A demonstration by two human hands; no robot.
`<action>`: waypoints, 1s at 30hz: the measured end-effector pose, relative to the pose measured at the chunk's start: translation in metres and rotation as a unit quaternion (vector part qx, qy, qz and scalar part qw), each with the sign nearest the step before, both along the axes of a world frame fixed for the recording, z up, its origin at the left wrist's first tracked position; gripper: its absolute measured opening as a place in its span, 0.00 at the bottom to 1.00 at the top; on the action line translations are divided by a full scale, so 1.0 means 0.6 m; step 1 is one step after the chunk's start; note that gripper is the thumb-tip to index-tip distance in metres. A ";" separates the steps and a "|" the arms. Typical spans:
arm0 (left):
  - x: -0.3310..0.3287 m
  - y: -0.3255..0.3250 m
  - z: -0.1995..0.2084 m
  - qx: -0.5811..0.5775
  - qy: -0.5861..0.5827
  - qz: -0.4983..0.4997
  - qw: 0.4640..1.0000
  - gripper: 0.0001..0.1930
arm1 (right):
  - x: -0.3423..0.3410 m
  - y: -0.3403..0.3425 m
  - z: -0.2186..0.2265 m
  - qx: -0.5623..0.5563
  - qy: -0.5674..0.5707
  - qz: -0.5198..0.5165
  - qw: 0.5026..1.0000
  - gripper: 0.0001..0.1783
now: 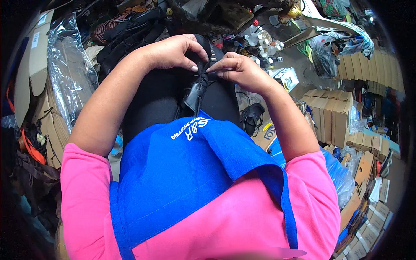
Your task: Hand-sewing a black leather shoe component using a needle and thread.
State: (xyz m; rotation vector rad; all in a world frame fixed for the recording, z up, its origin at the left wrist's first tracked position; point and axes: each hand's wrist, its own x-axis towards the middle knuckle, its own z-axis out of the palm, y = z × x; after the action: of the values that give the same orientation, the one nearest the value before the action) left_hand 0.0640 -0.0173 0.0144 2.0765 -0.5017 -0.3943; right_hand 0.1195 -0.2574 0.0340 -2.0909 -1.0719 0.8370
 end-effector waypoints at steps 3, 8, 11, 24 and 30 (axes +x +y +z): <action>0.002 -0.003 0.002 0.013 0.008 0.010 1.000 0.18 | 0.005 -0.001 -0.007 -0.002 0.069 -0.011 0.998 0.12; -0.003 -0.005 -0.009 0.026 -0.017 0.027 0.999 0.19 | -0.021 0.021 -0.018 0.032 0.002 -0.040 0.999 0.08; -0.032 -0.019 0.005 0.041 -0.113 0.181 0.976 0.20 | -0.032 0.023 -0.007 0.080 -0.107 -0.018 0.991 0.07; -0.184 -0.020 0.025 0.048 -0.141 0.278 0.949 0.19 | -0.085 -0.008 -0.007 0.021 -0.287 -0.015 0.958 0.20; -0.194 -0.027 0.035 0.085 -0.147 0.274 0.947 0.12 | -0.093 -0.008 0.005 -0.005 -0.295 0.003 0.955 0.22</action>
State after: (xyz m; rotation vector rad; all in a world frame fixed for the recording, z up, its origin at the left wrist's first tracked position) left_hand -0.0525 -0.0336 0.0357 2.3449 -0.0438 0.2109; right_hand 0.0634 -0.2620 0.0370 -2.4140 -1.3693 0.2049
